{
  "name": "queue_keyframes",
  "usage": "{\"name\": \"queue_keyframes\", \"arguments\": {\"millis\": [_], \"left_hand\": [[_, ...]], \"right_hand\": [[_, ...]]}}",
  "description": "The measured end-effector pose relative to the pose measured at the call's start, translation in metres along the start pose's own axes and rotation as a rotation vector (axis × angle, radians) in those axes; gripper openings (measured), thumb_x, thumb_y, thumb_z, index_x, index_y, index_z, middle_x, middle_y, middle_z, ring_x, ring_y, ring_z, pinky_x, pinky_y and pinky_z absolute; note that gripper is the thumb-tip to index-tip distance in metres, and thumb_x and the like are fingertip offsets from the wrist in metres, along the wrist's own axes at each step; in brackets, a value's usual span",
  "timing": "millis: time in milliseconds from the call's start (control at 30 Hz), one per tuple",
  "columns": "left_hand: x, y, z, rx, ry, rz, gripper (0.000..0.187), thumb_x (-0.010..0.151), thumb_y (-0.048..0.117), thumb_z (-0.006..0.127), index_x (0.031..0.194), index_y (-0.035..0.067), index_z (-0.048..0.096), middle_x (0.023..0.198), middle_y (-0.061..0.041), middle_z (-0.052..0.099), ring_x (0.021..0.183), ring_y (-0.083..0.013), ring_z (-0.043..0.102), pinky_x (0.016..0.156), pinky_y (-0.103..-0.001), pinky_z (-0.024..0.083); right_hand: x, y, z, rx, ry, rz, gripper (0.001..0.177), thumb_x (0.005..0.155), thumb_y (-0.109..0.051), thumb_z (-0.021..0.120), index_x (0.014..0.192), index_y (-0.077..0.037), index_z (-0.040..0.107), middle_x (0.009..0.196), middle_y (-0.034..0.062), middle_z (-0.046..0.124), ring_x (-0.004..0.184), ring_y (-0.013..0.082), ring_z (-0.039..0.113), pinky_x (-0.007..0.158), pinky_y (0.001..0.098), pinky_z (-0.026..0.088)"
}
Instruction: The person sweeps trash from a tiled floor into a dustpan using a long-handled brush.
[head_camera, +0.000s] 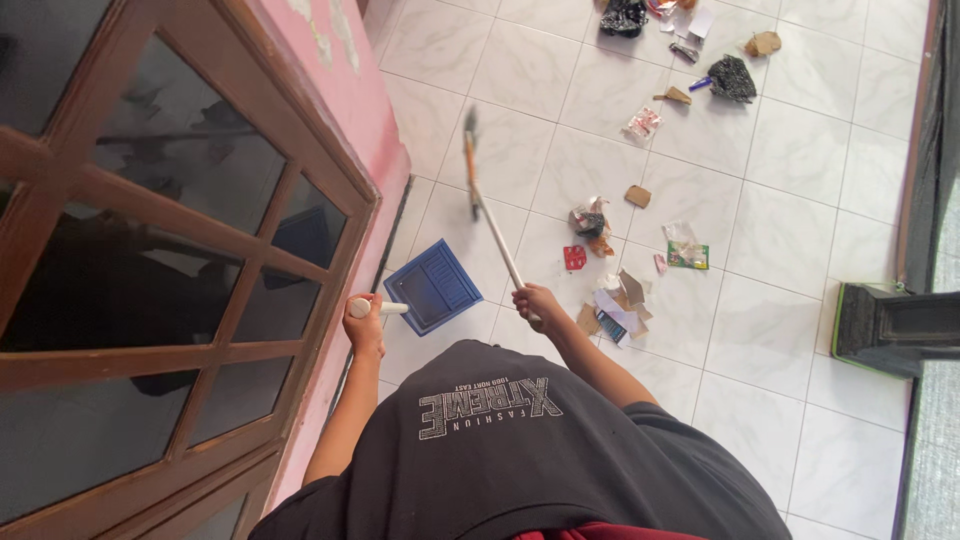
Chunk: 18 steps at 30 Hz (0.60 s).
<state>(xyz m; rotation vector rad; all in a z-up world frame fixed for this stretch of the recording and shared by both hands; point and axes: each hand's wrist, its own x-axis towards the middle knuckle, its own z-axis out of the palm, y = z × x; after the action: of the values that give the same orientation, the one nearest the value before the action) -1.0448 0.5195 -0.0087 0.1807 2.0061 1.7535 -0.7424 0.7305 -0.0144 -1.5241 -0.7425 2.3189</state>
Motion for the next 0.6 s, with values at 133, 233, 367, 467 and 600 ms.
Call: {"name": "queue_keyframes", "arguments": {"millis": [133, 233, 367, 467, 600], "left_hand": [[0.015, 0.007, 0.029, -0.020, -0.040, 0.036, 0.019, 0.088, 0.011, 0.082, 0.096, 0.009, 0.064, 0.092, 0.000, 0.063, 0.086, -0.0125, 0.059, 0.078, -0.029, 0.049], [0.022, 0.011, 0.047, -0.015, -0.070, 0.028, 0.017, 0.087, 0.010, 0.080, 0.096, 0.010, 0.065, 0.094, 0.001, 0.065, 0.087, -0.0119, 0.061, 0.078, -0.028, 0.050], [0.034, 0.016, 0.070, 0.009, -0.129, 0.028, 0.017, 0.089, 0.011, 0.081, 0.096, 0.010, 0.065, 0.092, 0.001, 0.064, 0.085, -0.0113, 0.059, 0.078, -0.028, 0.049], [0.045, 0.019, 0.094, 0.016, -0.215, 0.036, 0.016, 0.089, 0.011, 0.080, 0.096, 0.010, 0.065, 0.092, 0.001, 0.064, 0.085, -0.0108, 0.058, 0.078, -0.028, 0.049], [0.069, 0.027, 0.130, 0.040, -0.293, 0.001, 0.017, 0.088, 0.011, 0.080, 0.094, 0.010, 0.065, 0.091, 0.001, 0.063, 0.085, -0.0105, 0.058, 0.078, -0.027, 0.049]], "right_hand": [[0.041, -0.027, 0.017, 0.355, -0.177, 0.128, 0.007, 0.098, -0.003, 0.053, 0.093, 0.000, 0.050, 0.074, 0.0041, 0.052, 0.051, 0.0034, 0.045, 0.037, 0.0158, 0.036], [0.057, -0.045, 0.018, 0.568, -0.261, 0.262, 0.004, 0.098, -0.001, 0.051, 0.096, 0.002, 0.050, 0.074, 0.0027, 0.051, 0.051, 0.0027, 0.045, 0.036, 0.0141, 0.036], [0.055, -0.064, -0.027, 0.706, -0.202, 0.312, 0.008, 0.098, -0.003, 0.053, 0.094, 0.000, 0.048, 0.072, 0.0014, 0.052, 0.047, 0.0018, 0.045, 0.037, 0.0139, 0.038], [0.030, -0.070, -0.060, 0.485, 0.044, 0.151, 0.007, 0.097, -0.002, 0.054, 0.090, -0.002, 0.052, 0.070, 0.0015, 0.051, 0.047, 0.0026, 0.045, 0.036, 0.0149, 0.036], [0.005, -0.058, -0.065, 0.229, 0.218, 0.023, 0.007, 0.094, -0.001, 0.057, 0.090, 0.004, 0.060, 0.069, 0.0028, 0.053, 0.047, 0.0045, 0.046, 0.037, 0.0173, 0.038]]}}
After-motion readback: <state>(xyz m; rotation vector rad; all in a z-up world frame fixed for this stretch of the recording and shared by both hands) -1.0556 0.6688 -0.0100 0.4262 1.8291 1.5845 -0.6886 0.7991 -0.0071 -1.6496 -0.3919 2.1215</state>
